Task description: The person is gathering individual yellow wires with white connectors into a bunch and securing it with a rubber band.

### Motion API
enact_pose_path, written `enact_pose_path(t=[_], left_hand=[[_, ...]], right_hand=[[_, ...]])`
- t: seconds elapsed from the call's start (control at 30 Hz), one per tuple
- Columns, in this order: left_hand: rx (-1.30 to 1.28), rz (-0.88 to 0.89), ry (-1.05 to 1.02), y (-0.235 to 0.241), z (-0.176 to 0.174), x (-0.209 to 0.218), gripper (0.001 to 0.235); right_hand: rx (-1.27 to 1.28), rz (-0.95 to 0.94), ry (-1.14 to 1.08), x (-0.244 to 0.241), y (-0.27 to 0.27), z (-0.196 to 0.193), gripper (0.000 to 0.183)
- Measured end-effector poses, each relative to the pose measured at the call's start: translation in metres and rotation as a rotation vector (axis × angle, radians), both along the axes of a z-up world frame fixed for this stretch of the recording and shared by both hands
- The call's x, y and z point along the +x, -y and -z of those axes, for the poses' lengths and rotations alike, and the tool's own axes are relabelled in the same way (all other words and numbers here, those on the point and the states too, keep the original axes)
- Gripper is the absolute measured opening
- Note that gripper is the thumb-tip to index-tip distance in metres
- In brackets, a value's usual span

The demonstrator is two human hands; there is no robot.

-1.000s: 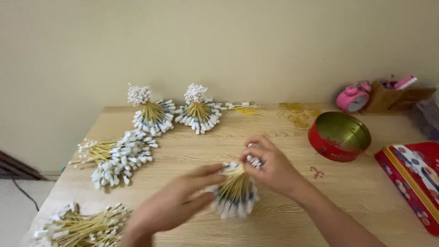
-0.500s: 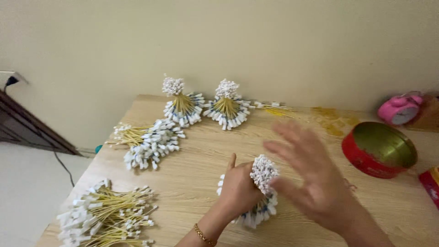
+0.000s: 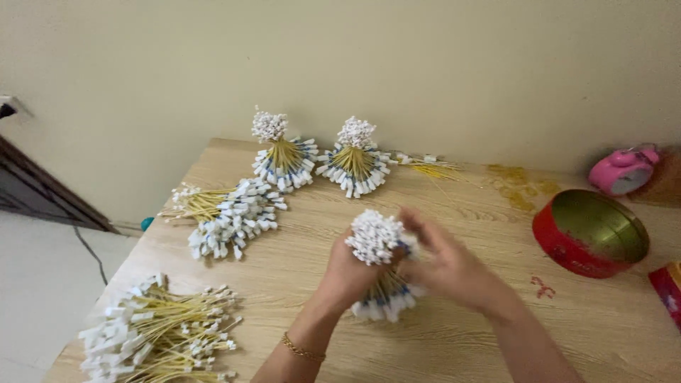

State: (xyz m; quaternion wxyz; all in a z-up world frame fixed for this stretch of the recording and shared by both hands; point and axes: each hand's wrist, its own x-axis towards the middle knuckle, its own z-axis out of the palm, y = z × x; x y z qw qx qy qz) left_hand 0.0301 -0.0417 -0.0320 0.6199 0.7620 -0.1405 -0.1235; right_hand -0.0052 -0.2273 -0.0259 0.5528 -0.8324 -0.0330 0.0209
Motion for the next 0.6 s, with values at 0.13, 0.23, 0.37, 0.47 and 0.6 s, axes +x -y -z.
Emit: enact_pose_path(t=[0.13,0.23,0.37,0.47,0.6], left_hand=[[-0.175,-0.038,0.201,0.01,0.013,0.005,0.051],[-0.113,-0.012,0.313,0.011,0.023,0.005,0.058],[0.213,0.066,0.461,-0.012,0.002,0.002,0.065],[0.338,0.011,0.462,-0.044,0.008,-0.01,0.083],[0.353,-0.105,0.436,-0.095,0.029,-0.046,0.089]], right_hand=[[0.118,-0.168,-0.076,-0.001,-0.024,0.032,0.083],[0.012,0.0,-0.014,0.001,-0.037,0.045,0.059],[-0.38,0.061,0.608,0.024,-0.03,0.075,0.058],[-0.082,0.167,0.189,0.065,-0.003,0.081,0.045],[-0.113,0.259,0.109,0.121,0.036,0.066,0.046]])
